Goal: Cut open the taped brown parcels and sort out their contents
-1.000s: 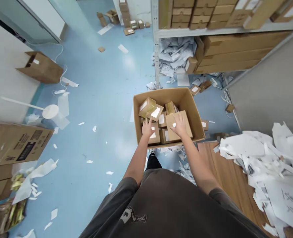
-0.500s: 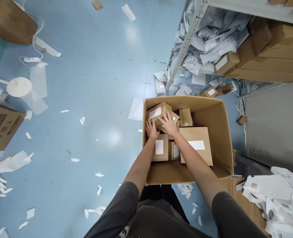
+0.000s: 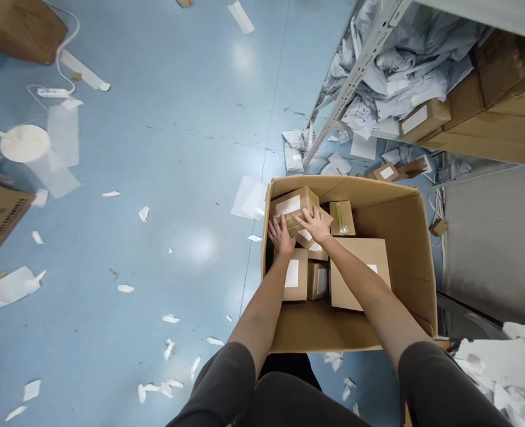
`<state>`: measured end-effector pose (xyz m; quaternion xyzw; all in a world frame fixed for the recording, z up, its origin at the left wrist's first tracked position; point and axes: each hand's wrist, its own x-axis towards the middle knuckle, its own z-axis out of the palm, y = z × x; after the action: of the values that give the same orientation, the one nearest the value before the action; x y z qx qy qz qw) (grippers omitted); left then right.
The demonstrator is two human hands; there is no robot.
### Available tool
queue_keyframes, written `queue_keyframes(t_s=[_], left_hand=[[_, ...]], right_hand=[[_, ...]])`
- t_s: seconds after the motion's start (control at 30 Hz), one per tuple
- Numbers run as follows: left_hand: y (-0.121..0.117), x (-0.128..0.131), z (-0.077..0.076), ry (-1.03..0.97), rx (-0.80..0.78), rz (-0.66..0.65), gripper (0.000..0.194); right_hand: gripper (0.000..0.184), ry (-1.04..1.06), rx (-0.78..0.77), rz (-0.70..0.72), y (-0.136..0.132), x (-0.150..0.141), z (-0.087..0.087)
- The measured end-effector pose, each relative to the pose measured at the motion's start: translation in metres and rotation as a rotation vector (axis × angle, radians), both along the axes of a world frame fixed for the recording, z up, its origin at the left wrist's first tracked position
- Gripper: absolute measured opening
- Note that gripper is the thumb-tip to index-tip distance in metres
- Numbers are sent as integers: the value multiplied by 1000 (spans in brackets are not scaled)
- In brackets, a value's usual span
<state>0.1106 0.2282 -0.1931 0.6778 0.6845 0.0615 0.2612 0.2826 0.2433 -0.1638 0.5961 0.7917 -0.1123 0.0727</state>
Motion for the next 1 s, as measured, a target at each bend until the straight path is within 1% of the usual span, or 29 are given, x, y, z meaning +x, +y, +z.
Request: queue_keyframes(t_s=[0.03, 0.1, 0.17, 0.23, 0.3, 0.4, 0.5, 0.57, 0.63, 0.7, 0.8, 0.87, 0.9, 1.0], left_hand=[[-2, -3, 6, 1, 14, -19, 110], [-8, -10, 21, -4, 46, -81, 109], [-15, -20, 40, -5, 79, -185, 109], [-22, -32, 62, -9, 110, -314, 108], [-29, -45, 85, -27, 133, -456, 107], [-41, -58, 124, -52, 154, -650, 108], [-61, -60, 166, -56, 178, -787, 111], [-79, -55, 195, -57, 202, -855, 110], [-99, -45, 223, -55, 240, -921, 107], [-120, -27, 250, -58, 292, -1001, 105], [-160, 15, 285, -83, 373, -1162, 104], [-196, 51, 306, -104, 411, -1289, 103], [-217, 71, 315, -112, 423, -1353, 102], [-295, 127, 335, -127, 438, -1542, 102]], right_hand=[[85, -14, 5, -8, -3, -1, 7], [86, -21, 3, -60, -12, -2, 27], [92, -11, -12, -140, -27, -3, 53], [99, 11, -30, -225, -49, -3, 82], [106, 44, -42, -297, -76, -4, 109], [114, 104, -51, -394, -125, -7, 143], [114, 144, -58, -527, -176, -11, 174], [114, 180, -43, -608, -211, -12, 195], [117, 224, -3, -671, -247, -8, 217], [119, 253, 52, -736, -286, 0, 239], [119, 269, 156, -866, -358, 19, 269], [118, 269, 237, -974, -416, 34, 285], [117, 267, 276, -1028, -448, 40, 290], [118, 254, 388, -1186, -551, 52, 301]])
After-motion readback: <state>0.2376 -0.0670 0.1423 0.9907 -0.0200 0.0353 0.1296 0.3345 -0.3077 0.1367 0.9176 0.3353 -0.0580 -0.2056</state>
